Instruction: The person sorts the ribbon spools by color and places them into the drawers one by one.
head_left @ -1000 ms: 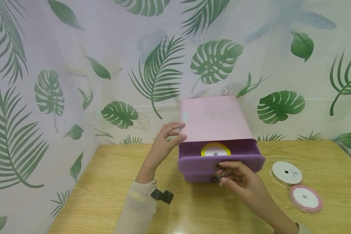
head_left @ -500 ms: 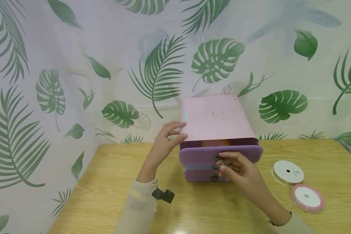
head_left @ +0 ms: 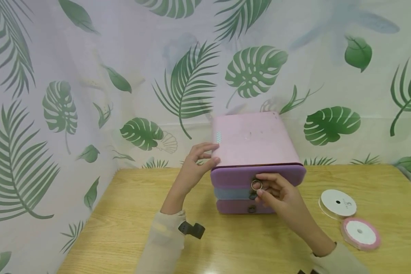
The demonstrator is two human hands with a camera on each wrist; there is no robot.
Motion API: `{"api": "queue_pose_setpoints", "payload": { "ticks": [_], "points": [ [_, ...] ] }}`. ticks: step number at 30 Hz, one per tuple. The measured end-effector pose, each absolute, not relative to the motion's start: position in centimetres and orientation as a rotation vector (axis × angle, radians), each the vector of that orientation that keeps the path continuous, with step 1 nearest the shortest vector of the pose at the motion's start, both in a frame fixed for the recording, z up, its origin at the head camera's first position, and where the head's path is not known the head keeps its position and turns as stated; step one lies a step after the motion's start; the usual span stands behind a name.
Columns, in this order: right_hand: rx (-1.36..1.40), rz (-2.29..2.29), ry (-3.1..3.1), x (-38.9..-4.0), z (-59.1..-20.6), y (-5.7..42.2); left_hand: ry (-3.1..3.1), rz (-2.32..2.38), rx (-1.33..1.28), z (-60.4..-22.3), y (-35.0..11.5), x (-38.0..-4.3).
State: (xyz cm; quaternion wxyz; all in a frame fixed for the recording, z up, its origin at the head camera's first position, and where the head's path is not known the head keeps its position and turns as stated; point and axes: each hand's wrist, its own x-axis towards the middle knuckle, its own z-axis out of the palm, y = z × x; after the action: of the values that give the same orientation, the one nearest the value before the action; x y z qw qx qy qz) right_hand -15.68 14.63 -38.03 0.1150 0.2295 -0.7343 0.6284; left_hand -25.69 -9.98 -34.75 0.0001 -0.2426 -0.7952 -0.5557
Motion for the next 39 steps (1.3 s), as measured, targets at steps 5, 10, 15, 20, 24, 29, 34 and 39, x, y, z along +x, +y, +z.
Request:
{"api": "queue_pose_setpoints", "payload": {
  "ticks": [5, 10, 15, 20, 24, 29, 34, 39],
  "points": [
    [0.667, 1.821, -2.176, -16.1, -38.2, 14.6, -2.491, -1.761, -0.758, -34.9, -10.0, -25.8],
    [0.667, 1.826, -2.178, -16.5, -38.2, 14.7, -2.486, -1.775, -0.763, -35.0, -10.1, -25.8],
    [0.658, 1.819, -2.198, -16.8, -38.1, 14.9, -2.494, -1.755, -0.767, -34.9, -10.1, -25.9],
    [0.65, 1.831, -2.2, -17.1, -38.1, 14.9, -2.489, -1.737, -0.777, -35.0, -10.1, -26.2],
    [0.652, 1.839, -2.194, -17.3, -38.2, 14.9, -2.484, -1.74, -0.78, -35.1, -10.1, -26.3],
    [0.66, 1.851, -2.197, -17.4, -38.2, 14.9, -2.486, -1.739, -0.771, -34.9, -10.2, -26.1],
    [0.666, 1.839, -2.224, -17.4, -38.1, 15.2, -2.506, -1.769, -0.75, -34.8, -10.2, -26.0],
    [0.699, 1.841, -2.237, -17.5, -38.0, 15.5, -2.514, -1.787, -0.744, -34.6, -10.1, -26.1]
  ]
}}
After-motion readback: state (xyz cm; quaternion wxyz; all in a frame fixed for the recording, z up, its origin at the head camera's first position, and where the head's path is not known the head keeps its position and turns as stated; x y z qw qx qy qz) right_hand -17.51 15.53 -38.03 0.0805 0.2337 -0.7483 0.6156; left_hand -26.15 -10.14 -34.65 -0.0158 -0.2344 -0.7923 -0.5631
